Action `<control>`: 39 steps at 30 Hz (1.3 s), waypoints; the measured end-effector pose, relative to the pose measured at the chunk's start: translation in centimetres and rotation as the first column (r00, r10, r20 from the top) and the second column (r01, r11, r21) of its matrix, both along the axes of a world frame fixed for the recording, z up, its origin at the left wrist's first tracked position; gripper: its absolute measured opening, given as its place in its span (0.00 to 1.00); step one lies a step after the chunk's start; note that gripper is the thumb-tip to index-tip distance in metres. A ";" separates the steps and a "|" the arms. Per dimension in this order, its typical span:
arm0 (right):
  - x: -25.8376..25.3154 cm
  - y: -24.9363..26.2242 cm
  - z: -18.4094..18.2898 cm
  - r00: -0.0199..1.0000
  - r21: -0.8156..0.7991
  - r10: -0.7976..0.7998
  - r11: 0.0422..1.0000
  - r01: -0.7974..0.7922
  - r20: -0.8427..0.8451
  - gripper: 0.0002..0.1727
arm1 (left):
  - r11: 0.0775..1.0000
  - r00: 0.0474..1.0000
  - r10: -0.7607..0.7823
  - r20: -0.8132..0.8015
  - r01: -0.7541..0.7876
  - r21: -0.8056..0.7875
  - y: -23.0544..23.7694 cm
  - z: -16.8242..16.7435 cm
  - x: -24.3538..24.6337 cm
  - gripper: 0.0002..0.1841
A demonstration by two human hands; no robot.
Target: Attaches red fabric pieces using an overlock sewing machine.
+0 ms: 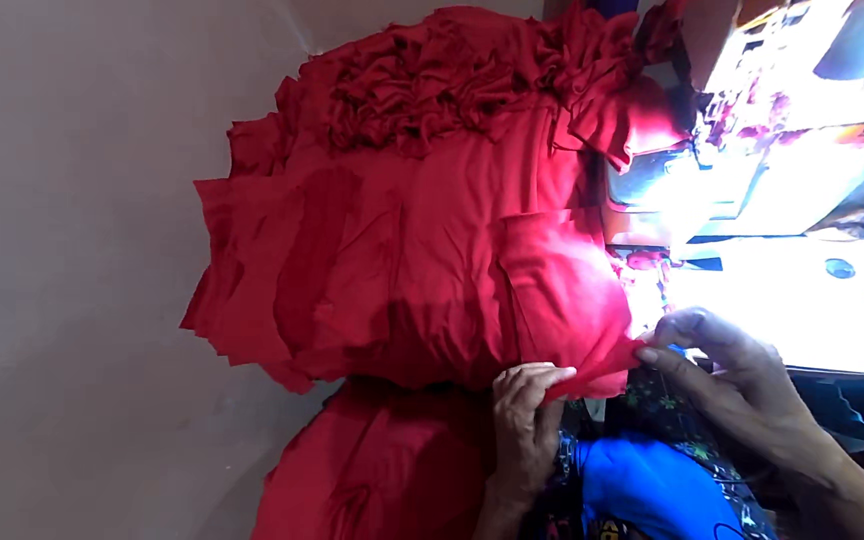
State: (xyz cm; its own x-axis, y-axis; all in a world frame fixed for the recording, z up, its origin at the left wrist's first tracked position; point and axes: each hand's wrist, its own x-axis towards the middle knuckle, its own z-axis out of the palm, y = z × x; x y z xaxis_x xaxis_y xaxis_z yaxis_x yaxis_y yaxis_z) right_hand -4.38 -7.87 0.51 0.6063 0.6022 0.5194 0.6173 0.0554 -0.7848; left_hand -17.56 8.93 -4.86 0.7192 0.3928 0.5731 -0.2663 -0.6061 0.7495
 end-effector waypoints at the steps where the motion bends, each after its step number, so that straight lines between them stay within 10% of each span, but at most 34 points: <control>1: 0.3 0.3 0.4 1.000 0.001 -0.030 1.000 0.030 0.005 0.04 | 0.995 0.999 -0.042 0.012 0.042 -0.088 0.7 0.9 0.4 0.08; 10: 1.2 0.9 7.8 0.971 0.170 -0.132 0.981 0.099 0.198 0.12 | 0.978 0.947 -0.203 0.249 0.182 0.105 4.2 11.6 3.3 0.07; 25: -5.1 -4.6 1.1 0.979 -0.129 0.202 0.970 -0.206 -0.039 0.07 | 0.893 0.931 -0.366 -0.019 0.345 -0.289 0.9 2.9 -6.3 0.09; 39: 2.8 5.6 -0.8 0.975 -0.244 -0.217 0.949 0.198 -0.054 0.13 | 0.970 0.966 0.229 -0.116 -0.236 -0.051 5.0 2.0 5.6 0.12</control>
